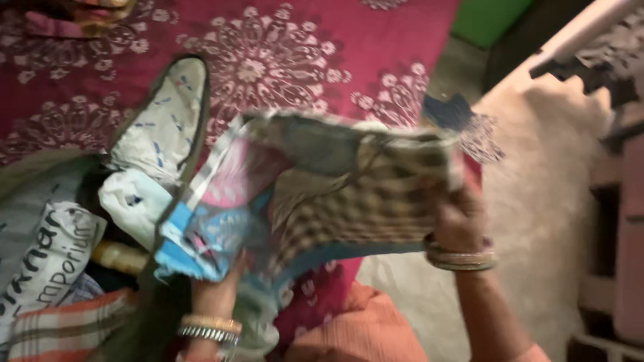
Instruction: The person wraps toiletry bottles in a cloth on the bed, folds several towels and cloths, and places them into an open backpack along with a steel thermos. They then zip the backpack compartments closed.
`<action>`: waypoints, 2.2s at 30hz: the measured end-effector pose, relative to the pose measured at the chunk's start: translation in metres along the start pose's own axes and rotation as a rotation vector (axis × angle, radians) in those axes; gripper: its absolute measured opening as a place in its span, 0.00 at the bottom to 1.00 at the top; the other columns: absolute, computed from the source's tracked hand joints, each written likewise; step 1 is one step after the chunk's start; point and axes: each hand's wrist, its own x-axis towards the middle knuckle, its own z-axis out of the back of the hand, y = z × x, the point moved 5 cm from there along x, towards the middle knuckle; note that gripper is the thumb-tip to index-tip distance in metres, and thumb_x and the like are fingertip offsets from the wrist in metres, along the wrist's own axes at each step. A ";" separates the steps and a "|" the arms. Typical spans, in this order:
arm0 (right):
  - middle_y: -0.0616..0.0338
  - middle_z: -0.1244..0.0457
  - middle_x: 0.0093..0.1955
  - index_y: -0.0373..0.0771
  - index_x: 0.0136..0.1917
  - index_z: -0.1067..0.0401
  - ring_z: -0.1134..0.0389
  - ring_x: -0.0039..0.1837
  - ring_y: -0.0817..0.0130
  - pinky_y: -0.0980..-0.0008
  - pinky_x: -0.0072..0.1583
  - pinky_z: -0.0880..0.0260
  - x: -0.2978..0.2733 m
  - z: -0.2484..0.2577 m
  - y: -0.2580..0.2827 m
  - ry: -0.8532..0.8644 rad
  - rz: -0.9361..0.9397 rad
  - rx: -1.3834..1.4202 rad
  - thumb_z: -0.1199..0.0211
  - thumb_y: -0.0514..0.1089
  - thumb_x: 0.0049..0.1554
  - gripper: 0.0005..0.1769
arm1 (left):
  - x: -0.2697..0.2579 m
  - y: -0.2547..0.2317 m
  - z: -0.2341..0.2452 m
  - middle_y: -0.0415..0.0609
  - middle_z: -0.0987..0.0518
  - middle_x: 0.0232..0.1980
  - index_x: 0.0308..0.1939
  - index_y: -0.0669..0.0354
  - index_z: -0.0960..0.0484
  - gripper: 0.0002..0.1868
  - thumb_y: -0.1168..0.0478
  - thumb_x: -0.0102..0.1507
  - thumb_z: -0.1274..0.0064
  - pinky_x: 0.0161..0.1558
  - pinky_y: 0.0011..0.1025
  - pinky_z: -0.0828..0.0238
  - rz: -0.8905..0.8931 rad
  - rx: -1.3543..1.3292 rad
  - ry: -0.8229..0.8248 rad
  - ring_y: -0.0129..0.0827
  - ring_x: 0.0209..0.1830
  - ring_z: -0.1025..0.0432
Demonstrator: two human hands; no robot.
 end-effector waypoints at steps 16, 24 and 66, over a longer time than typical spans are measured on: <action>0.61 0.30 0.53 0.35 0.66 0.26 0.31 0.52 0.80 0.79 0.53 0.29 -0.194 0.163 0.173 -0.458 0.328 -0.398 0.38 0.41 0.69 0.14 | -0.171 -0.360 -0.169 0.51 0.20 0.60 0.63 0.50 0.23 0.19 0.56 0.68 0.43 0.58 0.36 0.24 -0.879 -0.229 0.763 0.43 0.58 0.22; 0.62 0.30 0.53 0.35 0.63 0.25 0.31 0.54 0.79 0.79 0.55 0.30 -0.284 0.265 0.206 -0.829 0.258 -0.347 0.38 0.40 0.66 0.13 | -0.307 -0.344 -0.264 0.57 0.22 0.50 0.57 0.59 0.24 0.27 0.59 0.55 0.37 0.50 0.45 0.29 -0.724 -0.225 1.259 0.53 0.50 0.26; 0.65 0.36 0.46 0.34 0.53 0.32 0.35 0.47 0.78 0.78 0.49 0.32 -0.368 0.418 0.397 -1.120 0.648 -0.783 0.39 0.38 0.73 0.07 | -0.344 -0.585 -0.286 0.55 0.14 0.41 0.47 0.55 0.13 0.23 0.43 0.59 0.40 0.44 0.36 0.23 -1.580 0.368 1.371 0.43 0.39 0.19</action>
